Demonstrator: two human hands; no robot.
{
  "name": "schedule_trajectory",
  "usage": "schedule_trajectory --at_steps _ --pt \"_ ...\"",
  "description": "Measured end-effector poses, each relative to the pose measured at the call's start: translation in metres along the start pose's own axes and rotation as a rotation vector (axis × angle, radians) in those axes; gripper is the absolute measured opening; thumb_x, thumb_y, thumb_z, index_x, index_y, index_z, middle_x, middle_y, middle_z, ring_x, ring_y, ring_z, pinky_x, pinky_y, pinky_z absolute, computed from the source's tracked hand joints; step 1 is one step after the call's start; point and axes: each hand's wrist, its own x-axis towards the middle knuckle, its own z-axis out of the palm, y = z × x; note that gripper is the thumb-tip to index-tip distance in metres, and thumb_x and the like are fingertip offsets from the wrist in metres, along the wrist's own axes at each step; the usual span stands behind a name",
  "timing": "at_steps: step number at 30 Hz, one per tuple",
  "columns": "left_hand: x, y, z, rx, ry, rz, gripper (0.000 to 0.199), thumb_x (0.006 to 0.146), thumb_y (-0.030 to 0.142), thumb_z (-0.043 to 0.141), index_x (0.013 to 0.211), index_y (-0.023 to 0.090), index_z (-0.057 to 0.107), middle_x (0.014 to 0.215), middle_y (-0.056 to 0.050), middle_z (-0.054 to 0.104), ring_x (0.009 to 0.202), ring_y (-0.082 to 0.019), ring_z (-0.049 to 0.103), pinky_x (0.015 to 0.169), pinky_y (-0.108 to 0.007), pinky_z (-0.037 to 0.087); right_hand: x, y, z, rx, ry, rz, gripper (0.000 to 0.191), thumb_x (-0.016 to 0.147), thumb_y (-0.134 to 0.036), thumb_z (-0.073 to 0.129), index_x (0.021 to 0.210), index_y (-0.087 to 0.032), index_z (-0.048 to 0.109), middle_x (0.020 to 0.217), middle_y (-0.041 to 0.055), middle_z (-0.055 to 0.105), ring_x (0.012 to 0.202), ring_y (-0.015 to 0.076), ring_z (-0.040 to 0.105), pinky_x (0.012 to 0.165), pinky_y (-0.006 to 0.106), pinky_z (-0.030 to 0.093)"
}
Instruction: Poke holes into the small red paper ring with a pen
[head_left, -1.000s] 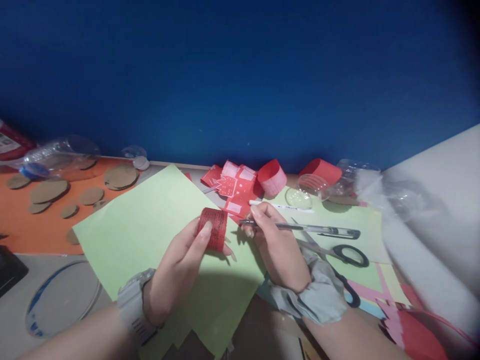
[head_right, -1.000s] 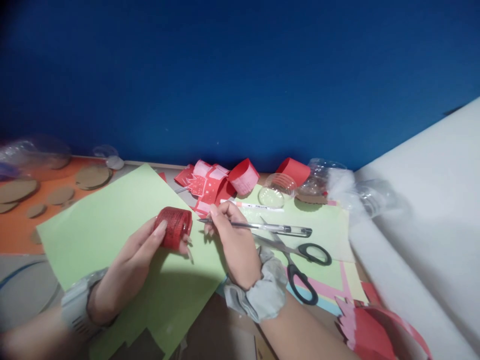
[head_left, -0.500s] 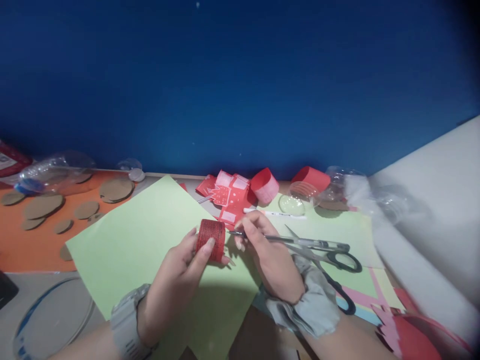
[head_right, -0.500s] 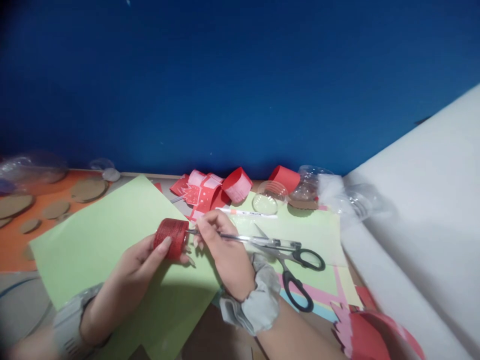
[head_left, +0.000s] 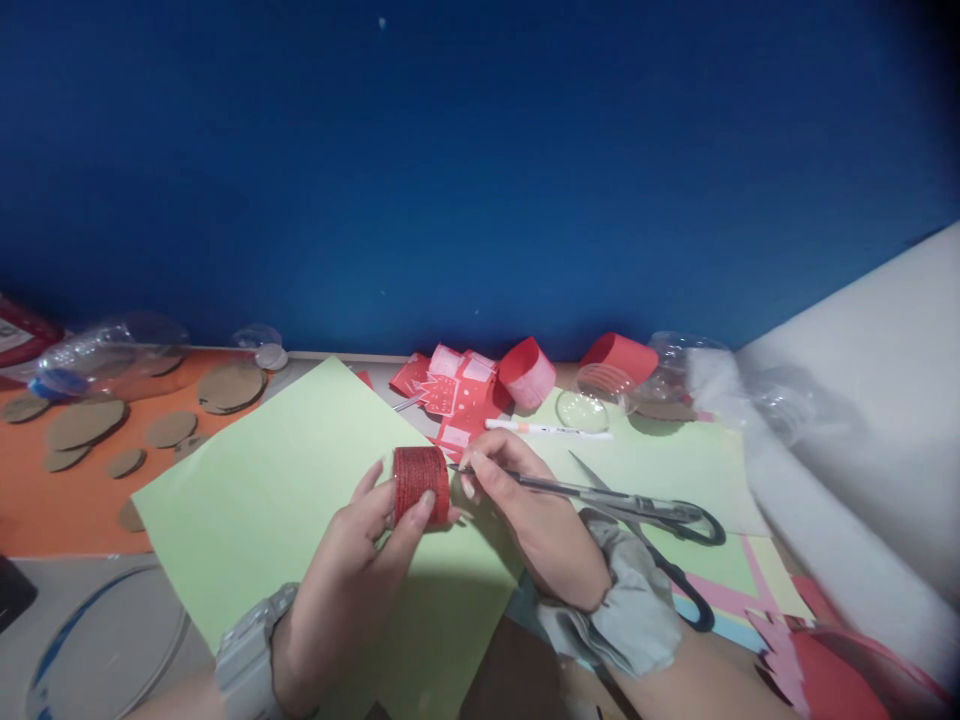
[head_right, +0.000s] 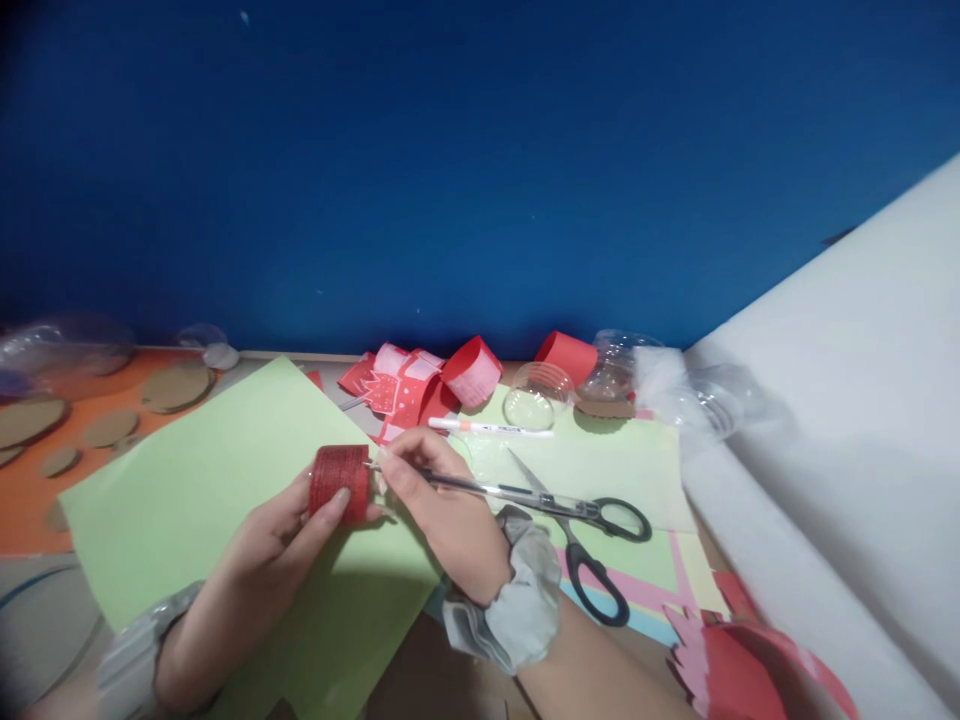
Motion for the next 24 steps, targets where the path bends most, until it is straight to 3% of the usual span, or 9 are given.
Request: schedule_trajectory --at_steps 3,8,14,24 --pt "-0.0005 0.0040 -0.0006 -0.014 -0.061 0.020 0.033 0.096 0.039 0.045 0.081 0.021 0.068 0.103 -0.002 0.070 0.098 -0.020 0.062 0.101 -0.036 0.040 -0.0006 -0.0002 -0.0007 -0.058 0.017 -0.030 0.022 0.090 -0.038 0.058 0.079 -0.019 0.055 0.071 -0.0024 0.052 0.066 0.0113 0.045 0.065 0.025 0.037" --pt "0.0008 0.0091 -0.0005 0.005 -0.104 0.019 0.036 0.097 0.035 0.042 0.075 0.022 0.068 0.088 -0.001 0.071 0.097 -0.020 0.060 0.108 -0.036 0.030 0.0006 0.0034 -0.0017 -0.057 0.019 0.022 0.026 0.090 -0.035 0.058 0.072 -0.018 0.048 0.064 -0.0044 0.047 0.060 0.0097 0.041 0.060 0.024 0.033" --pt "0.0014 0.0073 0.0006 0.073 -0.063 0.025 0.036 0.097 0.033 0.043 0.075 0.020 0.068 0.094 -0.002 0.069 0.100 -0.018 0.059 0.094 -0.028 0.039 0.0006 0.0080 -0.0005 -0.065 0.033 0.032 0.026 0.090 -0.031 0.057 0.071 -0.018 0.044 0.064 -0.0050 0.044 0.057 0.0084 0.038 0.055 0.023 0.030" --pt "0.0011 0.0066 0.0015 0.140 -0.042 0.028 0.038 0.097 0.033 0.043 0.072 0.020 0.068 0.084 -0.001 0.068 0.088 -0.017 0.061 0.094 -0.028 0.039 -0.0008 0.0057 0.0015 -0.096 0.053 0.060 0.026 0.089 -0.032 0.057 0.071 -0.018 0.044 0.063 -0.0056 0.042 0.055 0.0077 0.034 0.052 0.023 0.027"
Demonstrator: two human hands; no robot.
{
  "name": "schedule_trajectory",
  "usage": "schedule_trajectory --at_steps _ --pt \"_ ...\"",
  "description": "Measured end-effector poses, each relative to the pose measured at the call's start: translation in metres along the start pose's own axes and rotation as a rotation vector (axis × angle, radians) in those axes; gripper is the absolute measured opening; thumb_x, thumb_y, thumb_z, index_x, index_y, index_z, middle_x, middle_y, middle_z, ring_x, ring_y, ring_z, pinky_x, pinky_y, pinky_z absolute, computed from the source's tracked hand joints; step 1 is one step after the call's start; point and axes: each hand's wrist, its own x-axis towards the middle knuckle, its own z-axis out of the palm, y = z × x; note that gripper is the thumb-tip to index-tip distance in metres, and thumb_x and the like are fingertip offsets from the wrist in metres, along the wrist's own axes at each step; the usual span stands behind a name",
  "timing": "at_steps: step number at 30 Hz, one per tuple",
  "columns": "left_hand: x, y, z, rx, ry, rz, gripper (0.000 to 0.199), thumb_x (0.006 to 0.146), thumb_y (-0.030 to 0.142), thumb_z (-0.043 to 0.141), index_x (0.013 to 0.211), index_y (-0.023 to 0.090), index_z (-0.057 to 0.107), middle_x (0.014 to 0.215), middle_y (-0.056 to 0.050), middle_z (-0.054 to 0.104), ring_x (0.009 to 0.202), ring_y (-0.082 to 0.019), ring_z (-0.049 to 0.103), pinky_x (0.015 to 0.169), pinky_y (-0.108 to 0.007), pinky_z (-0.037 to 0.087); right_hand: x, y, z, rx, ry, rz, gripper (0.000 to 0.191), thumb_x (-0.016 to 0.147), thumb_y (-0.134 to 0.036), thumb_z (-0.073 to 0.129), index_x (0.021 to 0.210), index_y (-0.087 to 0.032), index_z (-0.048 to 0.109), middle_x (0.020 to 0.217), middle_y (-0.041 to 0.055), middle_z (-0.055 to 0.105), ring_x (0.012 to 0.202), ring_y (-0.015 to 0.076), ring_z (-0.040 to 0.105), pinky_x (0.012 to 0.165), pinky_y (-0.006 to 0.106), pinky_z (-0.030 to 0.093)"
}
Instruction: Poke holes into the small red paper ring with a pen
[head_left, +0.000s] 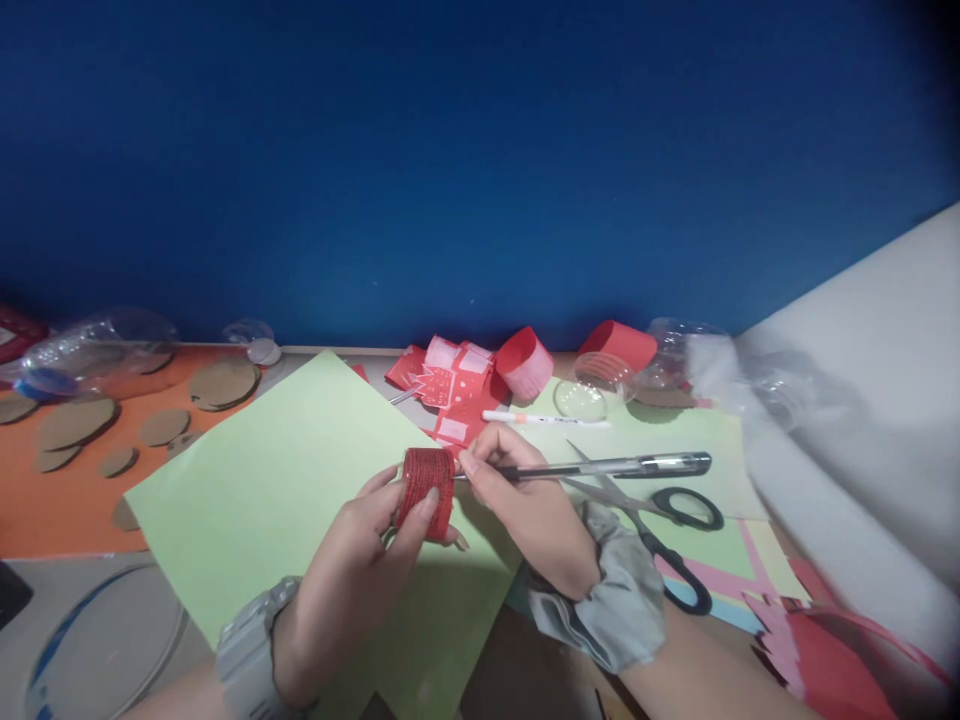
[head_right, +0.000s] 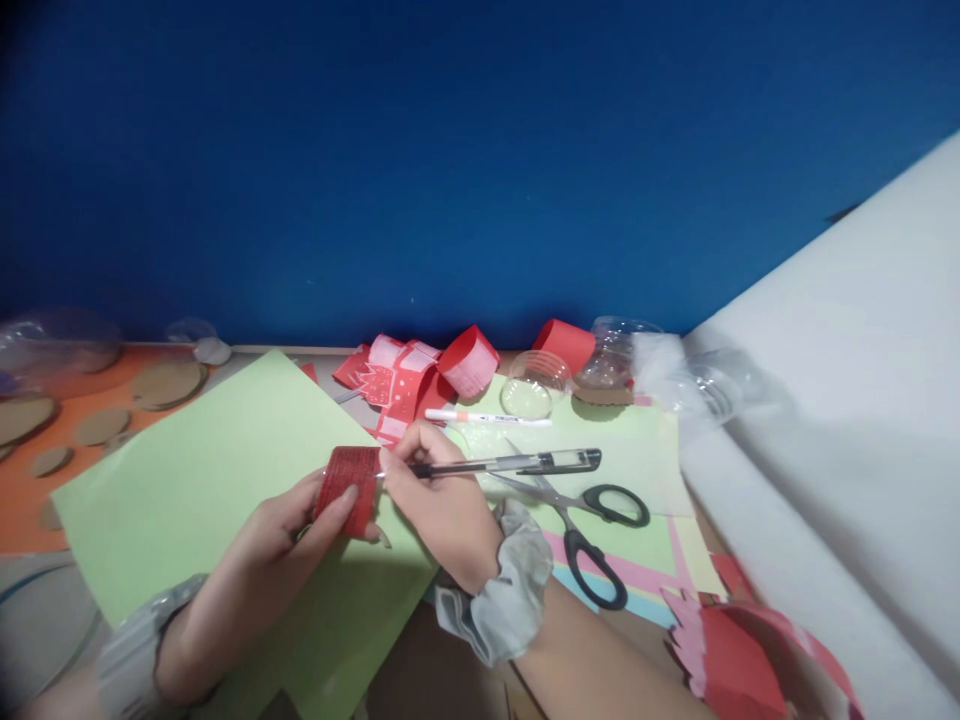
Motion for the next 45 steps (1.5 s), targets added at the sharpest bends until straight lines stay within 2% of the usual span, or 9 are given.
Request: schedule_trajectory --at_steps 7,13,19,25,31,37,43,45 --pt "0.0005 -0.0013 0.0003 -0.026 -0.010 0.012 0.036 0.097 0.031 0.043 0.073 0.020 0.067 0.086 0.000 0.068 0.089 -0.016 0.061 0.093 -0.027 0.039 0.0013 0.0005 -0.0009 -0.032 -0.025 0.001 0.026 0.088 -0.031 0.058 0.071 -0.018 0.045 0.063 -0.0056 0.043 0.055 0.0078 0.035 0.053 0.023 0.028" --pt "-0.0001 -0.0009 -0.0004 -0.021 -0.007 0.022 0.036 0.097 0.030 0.043 0.073 0.021 0.067 0.084 0.001 0.067 0.091 -0.016 0.060 0.092 -0.026 0.039 0.0012 0.0003 -0.0003 -0.027 0.014 0.000 0.026 0.089 -0.034 0.058 0.072 -0.019 0.044 0.063 -0.0058 0.042 0.055 0.0079 0.035 0.053 0.024 0.028" --pt "-0.0019 -0.0018 -0.0006 -0.021 -0.006 0.021 0.034 0.098 0.031 0.043 0.074 0.022 0.066 0.083 0.002 0.066 0.089 -0.015 0.060 0.090 -0.024 0.039 0.0014 0.0016 -0.0021 -0.029 -0.042 0.001 0.027 0.089 -0.032 0.058 0.070 -0.018 0.044 0.061 -0.0062 0.041 0.054 0.0078 0.035 0.052 0.023 0.028" --pt "-0.0017 -0.0022 0.0003 -0.017 -0.007 0.025 0.035 0.098 0.031 0.042 0.074 0.022 0.066 0.085 0.002 0.066 0.090 -0.014 0.060 0.090 -0.024 0.039 0.0007 0.0006 -0.0026 -0.039 0.017 0.003 0.025 0.089 -0.033 0.058 0.072 -0.018 0.045 0.064 -0.0053 0.044 0.057 0.0086 0.038 0.055 0.024 0.029" --pt "-0.0016 -0.0029 0.0005 -0.020 -0.013 0.037 0.034 0.098 0.031 0.043 0.074 0.021 0.065 0.085 0.001 0.066 0.087 -0.014 0.060 0.089 -0.025 0.040 0.0016 0.0009 -0.0030 -0.046 -0.067 0.006 0.026 0.089 -0.030 0.057 0.070 -0.019 0.044 0.061 -0.0064 0.041 0.053 0.0081 0.034 0.053 0.024 0.028" --pt "-0.0010 0.0003 -0.0008 -0.004 -0.011 0.003 0.036 0.098 0.032 0.042 0.073 0.020 0.065 0.083 0.000 0.066 0.090 -0.018 0.060 0.093 -0.029 0.039 0.0023 -0.0018 -0.0031 -0.050 0.013 -0.002 0.026 0.089 -0.035 0.058 0.072 -0.019 0.045 0.062 -0.0054 0.043 0.057 0.0092 0.037 0.056 0.024 0.030" --pt "-0.0004 0.0002 -0.0009 -0.026 -0.022 0.043 0.035 0.098 0.031 0.042 0.073 0.020 0.064 0.083 0.001 0.065 0.085 -0.015 0.060 0.090 -0.026 0.040 0.0013 -0.0030 -0.0025 -0.067 -0.090 0.032 0.027 0.088 -0.032 0.057 0.069 -0.019 0.044 0.059 -0.0063 0.041 0.052 0.0086 0.033 0.051 0.024 0.027" --pt "0.0000 0.0001 -0.0004 -0.032 -0.025 0.040 0.035 0.098 0.031 0.042 0.074 0.020 0.064 0.083 0.001 0.065 0.084 -0.014 0.060 0.090 -0.026 0.040 0.0014 -0.0024 -0.0025 -0.059 -0.090 0.032 0.026 0.088 -0.031 0.057 0.070 -0.019 0.044 0.059 -0.0063 0.041 0.052 0.0085 0.033 0.052 0.024 0.027"
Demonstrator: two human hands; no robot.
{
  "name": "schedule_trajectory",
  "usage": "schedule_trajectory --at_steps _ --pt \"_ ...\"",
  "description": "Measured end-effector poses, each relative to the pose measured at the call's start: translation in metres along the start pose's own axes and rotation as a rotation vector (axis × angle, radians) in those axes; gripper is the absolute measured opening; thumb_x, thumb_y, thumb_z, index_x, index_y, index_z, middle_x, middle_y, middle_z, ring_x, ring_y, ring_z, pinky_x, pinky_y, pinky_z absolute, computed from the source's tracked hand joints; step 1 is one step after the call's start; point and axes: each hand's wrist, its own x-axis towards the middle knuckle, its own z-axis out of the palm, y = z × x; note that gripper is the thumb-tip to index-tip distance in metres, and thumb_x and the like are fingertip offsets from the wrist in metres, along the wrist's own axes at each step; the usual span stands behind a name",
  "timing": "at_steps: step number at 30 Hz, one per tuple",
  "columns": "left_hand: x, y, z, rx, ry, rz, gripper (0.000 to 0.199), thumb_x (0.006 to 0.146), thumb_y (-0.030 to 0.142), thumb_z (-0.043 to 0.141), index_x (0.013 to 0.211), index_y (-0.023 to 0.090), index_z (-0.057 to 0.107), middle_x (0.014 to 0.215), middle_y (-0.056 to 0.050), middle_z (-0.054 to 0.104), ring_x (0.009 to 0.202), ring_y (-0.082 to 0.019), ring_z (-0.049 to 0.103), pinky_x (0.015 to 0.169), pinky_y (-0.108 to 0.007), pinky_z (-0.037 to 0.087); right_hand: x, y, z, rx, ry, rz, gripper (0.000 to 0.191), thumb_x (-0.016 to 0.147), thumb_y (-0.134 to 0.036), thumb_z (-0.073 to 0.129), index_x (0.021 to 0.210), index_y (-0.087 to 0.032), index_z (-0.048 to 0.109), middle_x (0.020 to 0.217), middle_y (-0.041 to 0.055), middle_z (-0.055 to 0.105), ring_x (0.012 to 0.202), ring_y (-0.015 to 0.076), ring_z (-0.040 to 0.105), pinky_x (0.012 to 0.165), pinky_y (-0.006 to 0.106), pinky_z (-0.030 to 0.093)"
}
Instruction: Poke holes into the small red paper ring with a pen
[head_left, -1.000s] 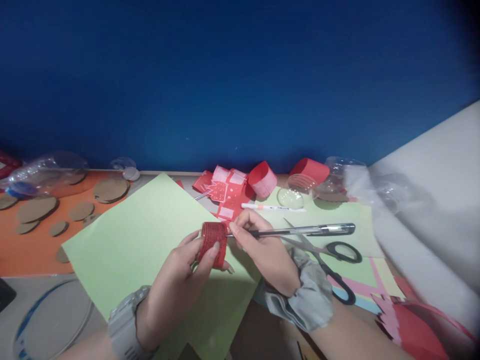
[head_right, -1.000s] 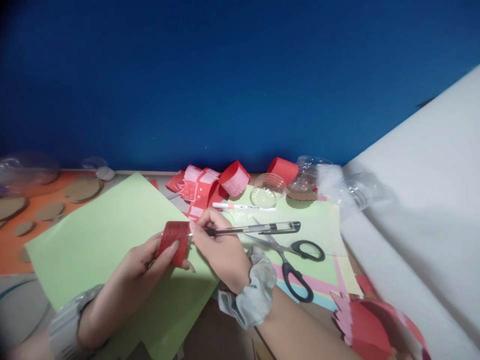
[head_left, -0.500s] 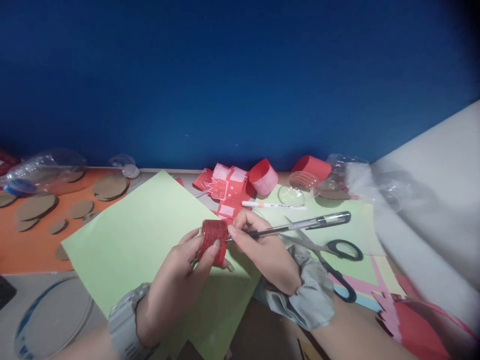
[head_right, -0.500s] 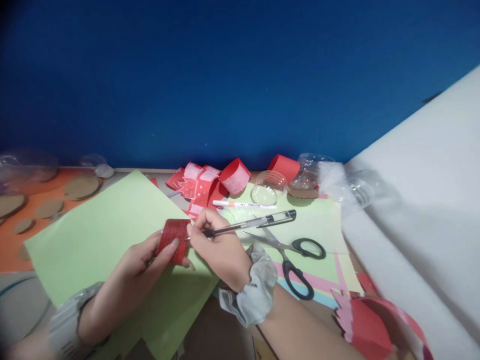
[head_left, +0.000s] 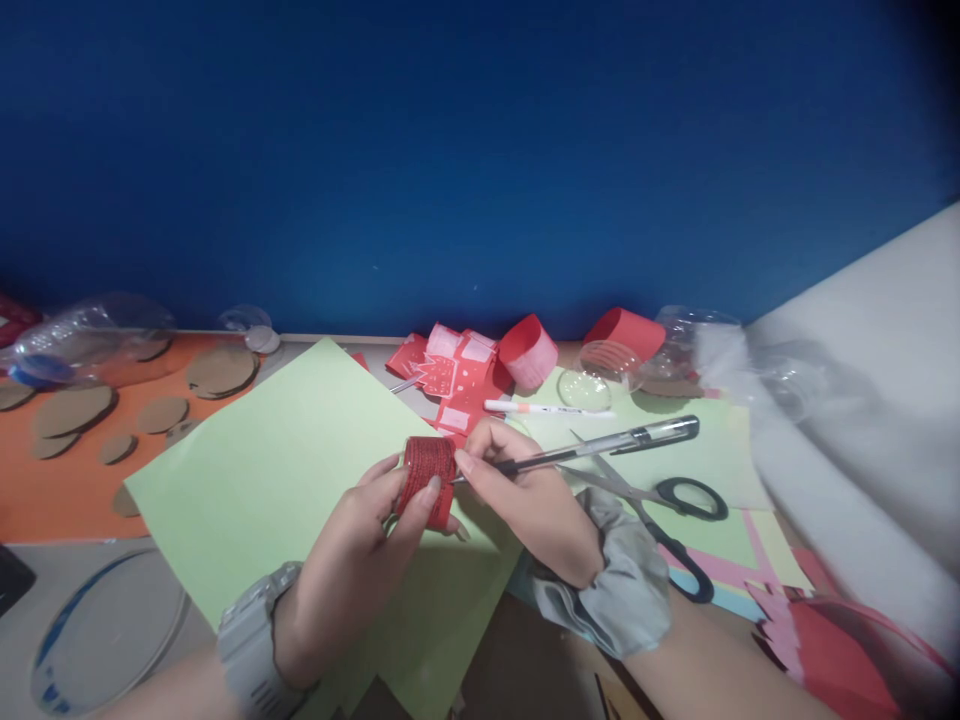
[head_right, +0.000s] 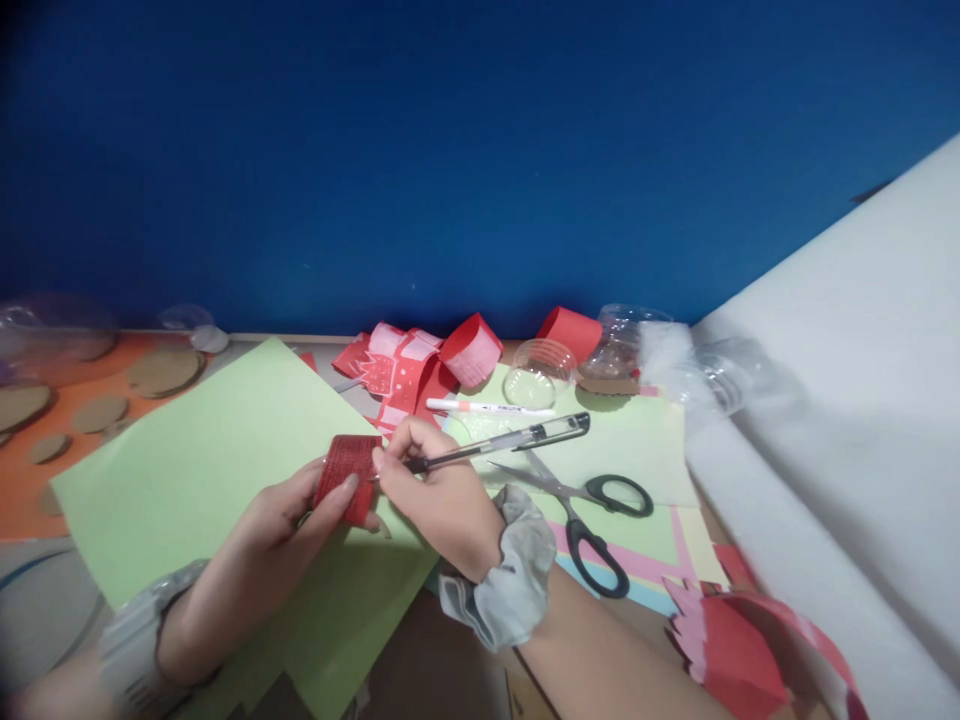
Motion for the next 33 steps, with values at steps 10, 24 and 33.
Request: schedule_trajectory --at_steps 10,24,33 --pt "-0.0016 -0.0010 -0.0008 -0.002 0.003 0.007 0.033 0.098 0.029 0.043 0.075 0.020 0.065 0.087 0.001 0.066 0.087 -0.013 0.060 0.088 -0.023 0.040 -0.0004 -0.0037 0.0008 -0.008 -0.006 -0.017 0.026 0.086 -0.031 0.058 0.068 -0.019 0.044 0.058 -0.0063 0.041 0.050 0.0080 0.032 0.050 0.023 0.025" --pt "-0.0004 0.0009 -0.0008 0.009 0.027 -0.027 0.033 0.097 0.030 0.044 0.073 0.019 0.064 0.081 0.001 0.066 0.080 -0.014 0.060 0.089 -0.026 0.041 0.0000 -0.0008 0.0011 -0.040 -0.006 -0.060 0.024 0.088 -0.028 0.056 0.069 -0.019 0.044 0.060 -0.0058 0.041 0.053 0.0082 0.034 0.051 0.022 0.028" --pt "-0.0001 -0.0001 -0.0004 0.017 0.026 -0.028 0.034 0.097 0.029 0.043 0.073 0.019 0.065 0.081 0.001 0.066 0.080 -0.014 0.060 0.088 -0.025 0.041 -0.0009 -0.0012 0.0013 -0.067 0.026 -0.105 0.024 0.087 -0.027 0.056 0.068 -0.018 0.045 0.060 -0.0051 0.042 0.054 0.0084 0.037 0.051 0.022 0.030"
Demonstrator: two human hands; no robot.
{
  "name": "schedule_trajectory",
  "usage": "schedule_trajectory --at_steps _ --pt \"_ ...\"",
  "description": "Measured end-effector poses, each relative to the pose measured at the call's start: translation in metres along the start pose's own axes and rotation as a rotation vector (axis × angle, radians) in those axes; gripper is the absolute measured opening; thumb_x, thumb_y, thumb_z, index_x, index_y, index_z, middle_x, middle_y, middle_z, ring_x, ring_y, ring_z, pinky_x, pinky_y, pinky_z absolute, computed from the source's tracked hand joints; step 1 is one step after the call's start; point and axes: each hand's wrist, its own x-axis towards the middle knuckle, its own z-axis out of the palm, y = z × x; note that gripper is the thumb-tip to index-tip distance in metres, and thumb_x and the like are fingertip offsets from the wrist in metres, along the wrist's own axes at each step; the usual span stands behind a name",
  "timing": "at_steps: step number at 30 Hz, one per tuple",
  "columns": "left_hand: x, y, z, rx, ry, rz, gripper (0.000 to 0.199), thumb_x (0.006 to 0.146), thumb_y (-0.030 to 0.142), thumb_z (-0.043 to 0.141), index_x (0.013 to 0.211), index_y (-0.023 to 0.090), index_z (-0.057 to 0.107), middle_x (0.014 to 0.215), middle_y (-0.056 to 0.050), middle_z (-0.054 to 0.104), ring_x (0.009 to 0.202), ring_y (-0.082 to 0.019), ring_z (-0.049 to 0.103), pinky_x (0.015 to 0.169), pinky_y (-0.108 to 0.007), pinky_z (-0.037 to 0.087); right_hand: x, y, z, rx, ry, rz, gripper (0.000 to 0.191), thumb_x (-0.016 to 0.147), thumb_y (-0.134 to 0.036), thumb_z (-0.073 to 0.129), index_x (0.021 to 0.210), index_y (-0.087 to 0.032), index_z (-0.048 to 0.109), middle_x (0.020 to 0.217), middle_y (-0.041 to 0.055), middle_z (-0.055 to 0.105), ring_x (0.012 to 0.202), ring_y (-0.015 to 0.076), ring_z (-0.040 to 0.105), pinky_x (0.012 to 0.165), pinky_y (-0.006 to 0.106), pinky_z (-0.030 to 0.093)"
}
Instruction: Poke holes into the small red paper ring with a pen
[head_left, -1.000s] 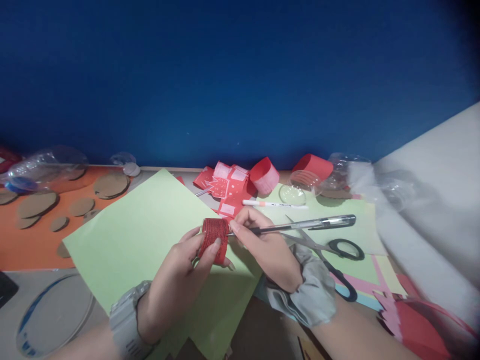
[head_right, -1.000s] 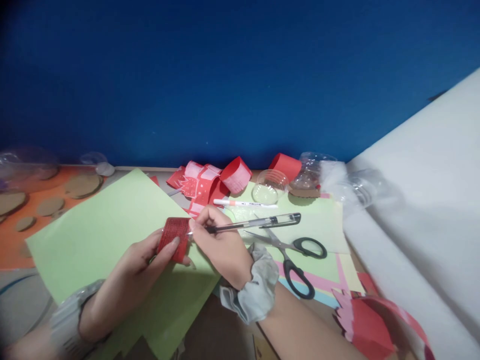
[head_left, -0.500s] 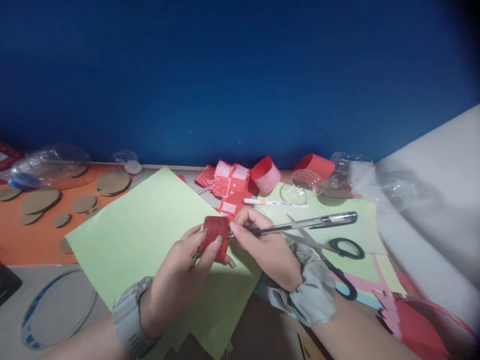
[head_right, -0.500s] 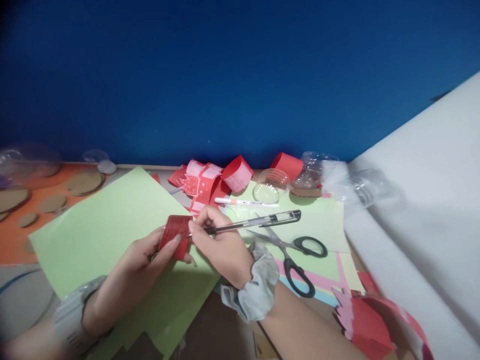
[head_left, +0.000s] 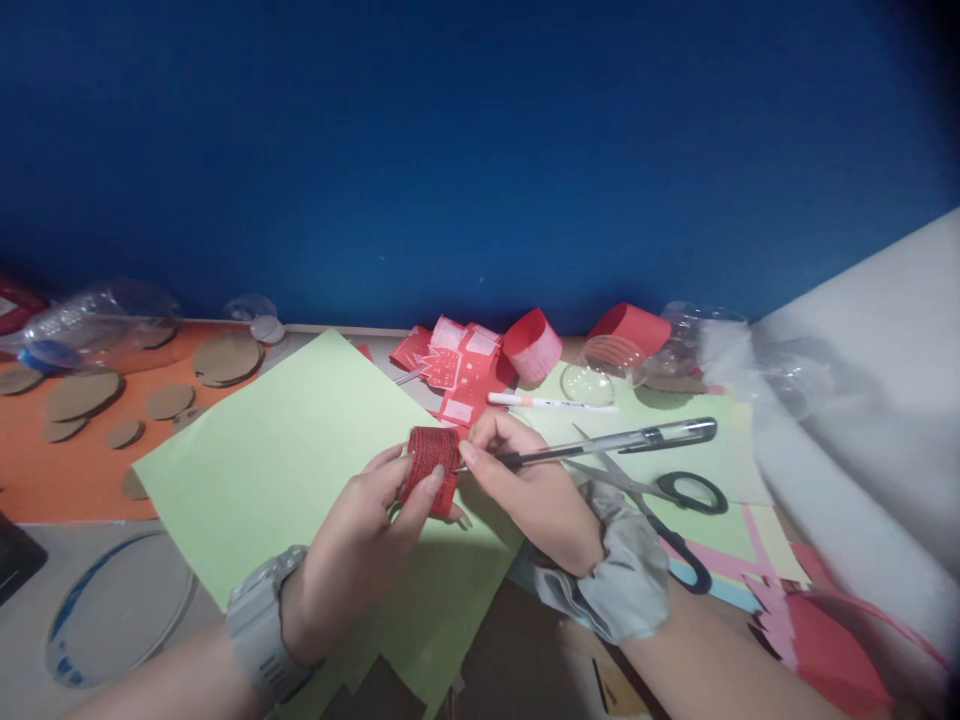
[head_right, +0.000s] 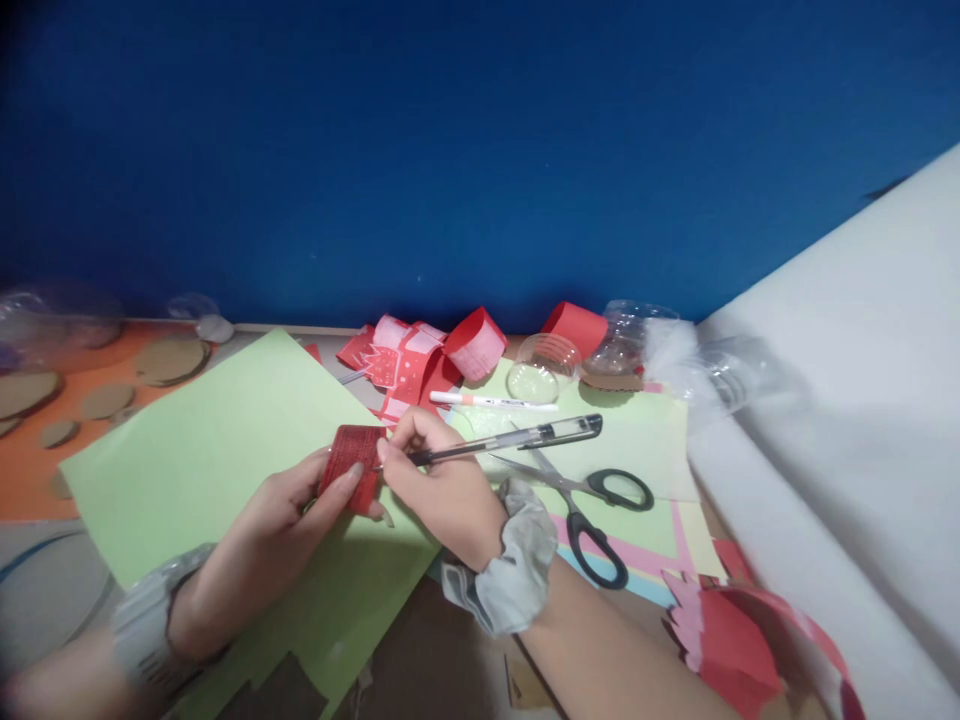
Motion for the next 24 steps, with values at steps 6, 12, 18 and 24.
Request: schedule_trajectory --at_steps 6,12,18,24 --pt "0.0018 -0.0023 0.0005 0.013 0.009 0.035 0.032 0.096 0.029 0.044 0.073 0.017 0.062 0.087 -0.002 0.067 0.084 -0.015 0.060 0.083 -0.025 0.044 -0.0037 0.0011 0.0024 0.142 -0.165 0.129 0.024 0.088 -0.030 0.055 0.072 -0.020 0.042 0.056 -0.0039 0.053 0.051 0.0104 0.050 0.049 0.021 0.036" --pt "0.0020 -0.0036 0.0014 -0.006 0.003 0.009 0.029 0.096 0.028 0.045 0.076 0.018 0.063 0.085 0.001 0.067 0.083 -0.013 0.060 0.082 -0.023 0.042 -0.0037 0.0015 0.0018 0.058 -0.081 0.052 0.024 0.089 -0.029 0.055 0.070 -0.019 0.044 0.059 -0.0047 0.048 0.052 0.0087 0.045 0.050 0.021 0.034" --pt "-0.0005 -0.0026 0.0004 -0.008 0.001 0.007 0.031 0.097 0.029 0.044 0.073 0.018 0.061 0.087 0.001 0.066 0.085 -0.014 0.060 0.083 -0.023 0.041 -0.0047 0.0013 0.0007 0.065 -0.116 0.051 0.023 0.089 -0.026 0.054 0.071 -0.020 0.042 0.057 -0.0053 0.047 0.050 0.0081 0.043 0.048 0.020 0.033" --pt "0.0000 -0.0019 0.0001 -0.006 0.004 0.008 0.030 0.097 0.028 0.045 0.075 0.018 0.063 0.086 0.001 0.066 0.083 -0.013 0.060 0.081 -0.023 0.041 -0.0045 0.0022 0.0011 0.054 -0.116 0.052 0.022 0.090 -0.026 0.053 0.072 -0.020 0.043 0.058 -0.0052 0.048 0.052 0.0084 0.044 0.050 0.020 0.033"
